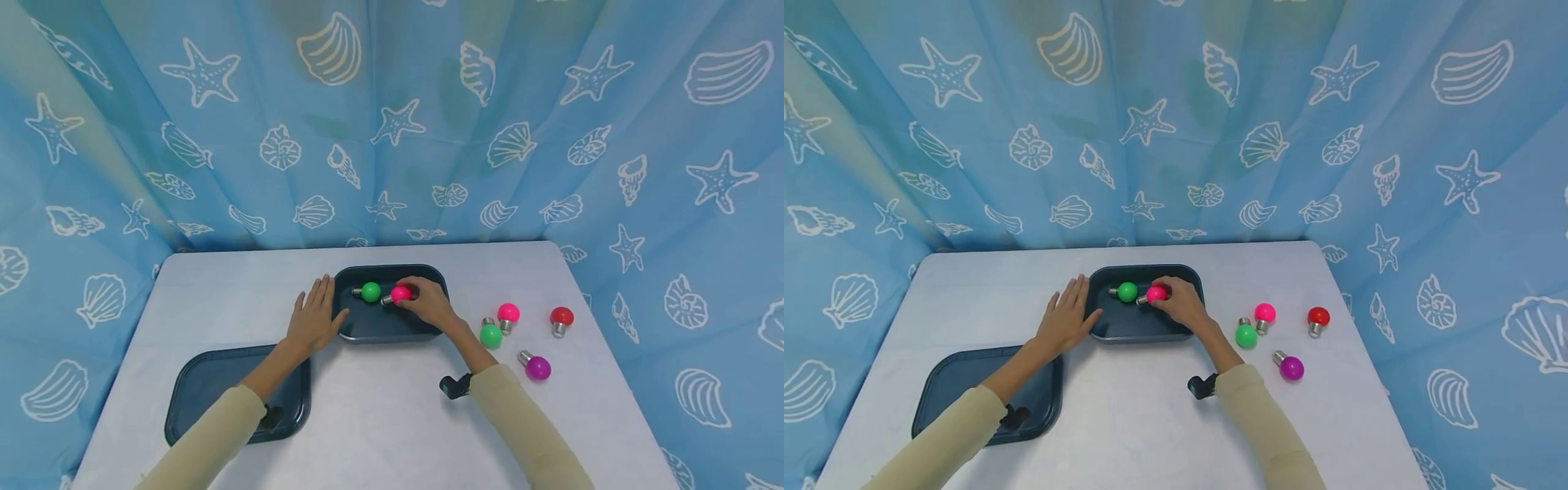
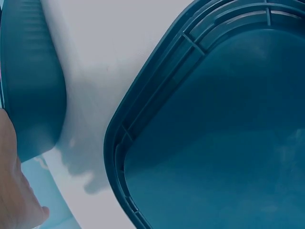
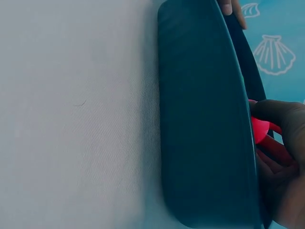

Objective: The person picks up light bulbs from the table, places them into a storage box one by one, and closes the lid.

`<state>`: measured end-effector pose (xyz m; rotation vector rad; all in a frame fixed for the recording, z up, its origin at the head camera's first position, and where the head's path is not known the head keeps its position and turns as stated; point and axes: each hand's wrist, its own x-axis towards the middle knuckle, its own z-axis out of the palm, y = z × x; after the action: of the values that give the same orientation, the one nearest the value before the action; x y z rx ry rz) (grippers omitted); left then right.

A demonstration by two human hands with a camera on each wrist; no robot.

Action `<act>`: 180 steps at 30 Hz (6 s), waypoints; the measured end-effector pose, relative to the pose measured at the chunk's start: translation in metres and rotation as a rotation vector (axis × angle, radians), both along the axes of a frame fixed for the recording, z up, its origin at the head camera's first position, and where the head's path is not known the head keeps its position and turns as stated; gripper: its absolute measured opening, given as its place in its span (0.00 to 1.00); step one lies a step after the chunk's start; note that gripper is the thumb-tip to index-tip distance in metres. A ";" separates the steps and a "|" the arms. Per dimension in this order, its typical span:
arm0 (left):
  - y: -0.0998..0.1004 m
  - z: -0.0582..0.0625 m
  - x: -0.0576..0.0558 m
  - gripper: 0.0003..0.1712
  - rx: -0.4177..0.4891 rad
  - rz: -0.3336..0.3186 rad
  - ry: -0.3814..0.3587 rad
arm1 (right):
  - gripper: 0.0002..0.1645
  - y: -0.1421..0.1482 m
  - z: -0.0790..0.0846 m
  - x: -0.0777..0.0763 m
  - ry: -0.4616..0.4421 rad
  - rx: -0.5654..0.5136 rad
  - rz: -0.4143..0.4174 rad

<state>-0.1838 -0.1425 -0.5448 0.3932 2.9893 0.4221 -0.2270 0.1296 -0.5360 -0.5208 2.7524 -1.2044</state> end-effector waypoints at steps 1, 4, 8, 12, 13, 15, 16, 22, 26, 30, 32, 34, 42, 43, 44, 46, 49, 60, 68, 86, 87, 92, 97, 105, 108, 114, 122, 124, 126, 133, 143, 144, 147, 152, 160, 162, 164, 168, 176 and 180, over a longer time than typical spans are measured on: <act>0.000 0.000 0.000 0.46 -0.002 0.001 -0.002 | 0.23 -0.001 -0.001 -0.001 0.004 0.003 0.002; 0.001 -0.001 0.000 0.46 -0.005 0.003 -0.003 | 0.23 -0.003 -0.004 -0.004 0.010 0.009 0.005; 0.002 0.000 0.000 0.46 -0.003 0.004 -0.016 | 0.22 -0.006 -0.007 -0.007 -0.009 0.025 -0.001; 0.002 0.001 0.001 0.46 0.020 0.003 -0.013 | 0.22 -0.009 -0.008 -0.009 -0.023 0.049 -0.006; 0.002 0.002 0.001 0.46 0.026 0.003 -0.010 | 0.22 -0.009 -0.009 -0.010 -0.025 0.054 -0.009; 0.002 0.002 0.000 0.46 0.029 0.004 -0.010 | 0.22 -0.010 -0.009 -0.011 -0.033 0.063 -0.015; 0.001 0.001 0.000 0.46 0.027 0.004 -0.010 | 0.22 -0.011 -0.010 -0.011 -0.038 0.065 -0.018; 0.001 -0.001 -0.001 0.46 0.027 0.001 0.004 | 0.22 -0.014 -0.011 -0.013 -0.063 0.078 -0.030; 0.000 -0.001 -0.001 0.46 0.025 0.000 0.000 | 0.22 -0.015 -0.012 -0.015 -0.061 0.075 -0.027; -0.001 0.001 -0.001 0.46 0.021 -0.006 -0.014 | 0.22 -0.017 -0.012 -0.017 -0.056 0.075 -0.028; -0.001 0.002 -0.001 0.46 0.020 -0.007 -0.019 | 0.22 -0.018 -0.012 -0.018 -0.053 0.079 -0.028; -0.001 0.001 0.000 0.46 0.020 -0.006 -0.018 | 0.23 -0.018 -0.012 -0.018 -0.052 0.083 -0.027; 0.000 0.000 0.000 0.45 0.034 0.002 -0.018 | 0.25 -0.017 -0.014 -0.017 -0.049 0.096 -0.035; 0.000 0.001 0.001 0.45 0.032 0.004 -0.015 | 0.25 -0.017 -0.015 -0.017 -0.046 0.096 -0.035; 0.000 0.001 0.001 0.46 0.026 0.005 -0.017 | 0.25 -0.017 -0.014 -0.016 -0.048 0.096 -0.035; 0.000 0.000 0.001 0.46 0.021 0.005 -0.018 | 0.26 -0.017 -0.014 -0.016 -0.047 0.099 -0.035; 0.000 0.001 0.001 0.46 0.013 0.005 -0.023 | 0.26 -0.017 -0.013 -0.017 -0.039 0.107 -0.030; -0.001 0.001 -0.001 0.46 0.024 0.001 -0.031 | 0.25 -0.010 -0.001 -0.015 -0.005 0.073 -0.027; -0.001 0.001 -0.001 0.46 0.027 0.001 -0.040 | 0.22 0.004 0.009 -0.007 0.081 -0.011 0.000; -0.001 0.004 0.001 0.45 0.044 0.001 -0.039 | 0.23 0.095 0.041 0.049 0.106 -0.022 -0.116; -0.001 0.004 0.001 0.45 0.042 0.002 -0.039 | 0.24 0.103 0.042 0.055 0.105 -0.011 -0.137; -0.001 0.003 0.001 0.45 0.014 -0.002 -0.044 | 0.27 0.145 0.041 0.084 0.067 0.035 -0.264; -0.001 0.000 0.000 0.46 0.008 -0.001 -0.035 | 0.29 0.176 0.033 0.108 0.057 0.080 -0.327; -0.001 -0.001 -0.001 0.46 0.016 0.010 -0.031 | 0.28 0.200 0.017 0.131 -0.022 0.094 -0.367; -0.002 0.000 -0.001 0.46 0.006 0.010 -0.022 | 0.27 0.204 0.004 0.135 -0.043 0.094 -0.377; -0.002 0.002 0.000 0.46 0.002 0.005 -0.020 | 0.29 0.209 -0.018 0.142 -0.066 0.115 -0.384; -0.001 -0.001 0.000 0.46 0.008 0.005 -0.021 | 0.36 0.214 -0.025 0.148 -0.246 0.146 -0.427; -0.002 -0.001 -0.001 0.46 0.014 0.008 -0.017 | 0.37 0.214 -0.026 0.148 -0.273 0.149 -0.440; -0.001 -0.001 0.000 0.46 0.013 0.009 -0.015 | 0.37 0.214 -0.027 0.149 -0.277 0.144 -0.445; -0.001 0.000 0.000 0.45 0.013 0.008 -0.022 | 0.35 0.216 -0.028 0.151 -0.253 0.140 -0.450; -0.002 0.001 0.000 0.45 0.009 0.010 -0.019 | 0.32 0.210 -0.019 0.150 -0.117 0.102 -0.434; -0.003 0.001 0.000 0.45 0.006 0.011 -0.018 | 0.32 0.209 -0.017 0.149 -0.093 0.101 -0.431; -0.003 0.001 0.000 0.46 -0.002 0.007 -0.019 | 0.31 0.204 -0.009 0.146 -0.032 0.096 -0.414; -0.003 0.000 0.001 0.46 -0.006 0.001 -0.026 | 0.30 0.191 0.009 0.139 0.030 0.080 -0.364; -0.002 -0.002 0.000 0.45 0.024 0.000 -0.012 | 0.32 0.166 0.026 0.124 0.092 0.043 -0.310; -0.003 -0.002 0.000 0.45 0.024 -0.001 -0.012 | 0.32 0.159 0.029 0.118 0.101 0.025 -0.291; -0.003 -0.001 0.000 0.45 0.025 -0.003 -0.014 | 0.32 0.152 0.033 0.112 0.107 0.006 -0.267; -0.003 0.000 0.000 0.45 0.018 -0.003 -0.015 | 0.32 0.135 0.039 0.100 0.103 -0.021 -0.229; -0.002 -0.002 0.001 0.46 0.009 -0.002 -0.013 | 0.30 0.103 0.043 0.075 0.070 -0.092 -0.153; -0.002 -0.002 0.001 0.45 0.017 0.002 -0.005 | 0.31 0.089 0.039 0.063 0.060 -0.114 -0.127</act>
<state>-0.1833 -0.1442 -0.5473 0.3903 2.9835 0.4485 -0.1643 0.2187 -0.4966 -0.4044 2.8173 -1.4026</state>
